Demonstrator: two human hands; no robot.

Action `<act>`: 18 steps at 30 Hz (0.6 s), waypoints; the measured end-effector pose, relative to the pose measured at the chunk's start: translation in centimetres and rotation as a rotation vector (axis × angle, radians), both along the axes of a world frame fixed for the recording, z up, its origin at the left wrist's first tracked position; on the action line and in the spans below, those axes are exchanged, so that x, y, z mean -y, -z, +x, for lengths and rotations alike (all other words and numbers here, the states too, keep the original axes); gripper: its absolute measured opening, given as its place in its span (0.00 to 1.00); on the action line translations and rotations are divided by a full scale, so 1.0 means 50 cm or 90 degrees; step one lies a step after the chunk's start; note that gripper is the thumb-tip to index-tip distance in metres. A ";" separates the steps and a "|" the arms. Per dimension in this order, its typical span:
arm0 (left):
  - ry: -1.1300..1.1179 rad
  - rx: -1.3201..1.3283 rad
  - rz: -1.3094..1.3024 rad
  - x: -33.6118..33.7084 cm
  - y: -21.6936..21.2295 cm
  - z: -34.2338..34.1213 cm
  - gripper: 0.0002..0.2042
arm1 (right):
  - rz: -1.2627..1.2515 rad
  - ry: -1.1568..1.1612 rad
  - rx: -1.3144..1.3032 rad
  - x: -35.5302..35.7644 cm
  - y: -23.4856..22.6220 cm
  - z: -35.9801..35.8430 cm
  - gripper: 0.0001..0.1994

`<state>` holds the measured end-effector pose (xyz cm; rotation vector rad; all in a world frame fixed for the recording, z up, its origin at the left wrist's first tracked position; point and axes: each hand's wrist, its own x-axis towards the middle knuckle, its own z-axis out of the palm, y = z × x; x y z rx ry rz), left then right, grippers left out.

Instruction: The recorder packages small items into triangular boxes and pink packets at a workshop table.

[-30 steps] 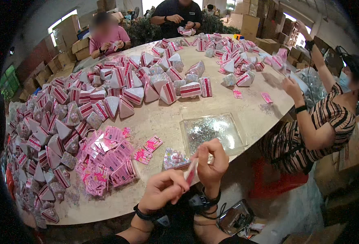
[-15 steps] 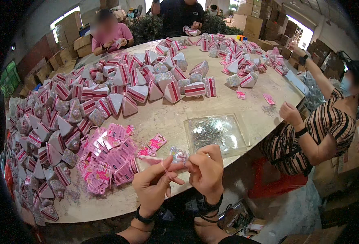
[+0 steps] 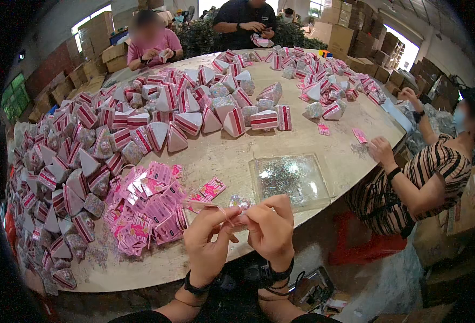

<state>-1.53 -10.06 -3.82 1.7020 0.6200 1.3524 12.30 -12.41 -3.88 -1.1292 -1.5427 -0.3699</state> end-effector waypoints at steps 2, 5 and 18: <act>-0.011 0.002 0.003 -0.004 0.000 0.001 0.13 | 0.013 -0.009 0.015 -0.003 0.002 -0.004 0.06; -0.018 0.006 0.000 -0.008 -0.006 0.003 0.11 | -0.009 -0.015 -0.014 -0.008 0.008 -0.008 0.06; 0.112 0.136 -0.191 -0.016 -0.003 -0.014 0.07 | 0.048 -0.108 -0.110 -0.029 0.015 -0.035 0.09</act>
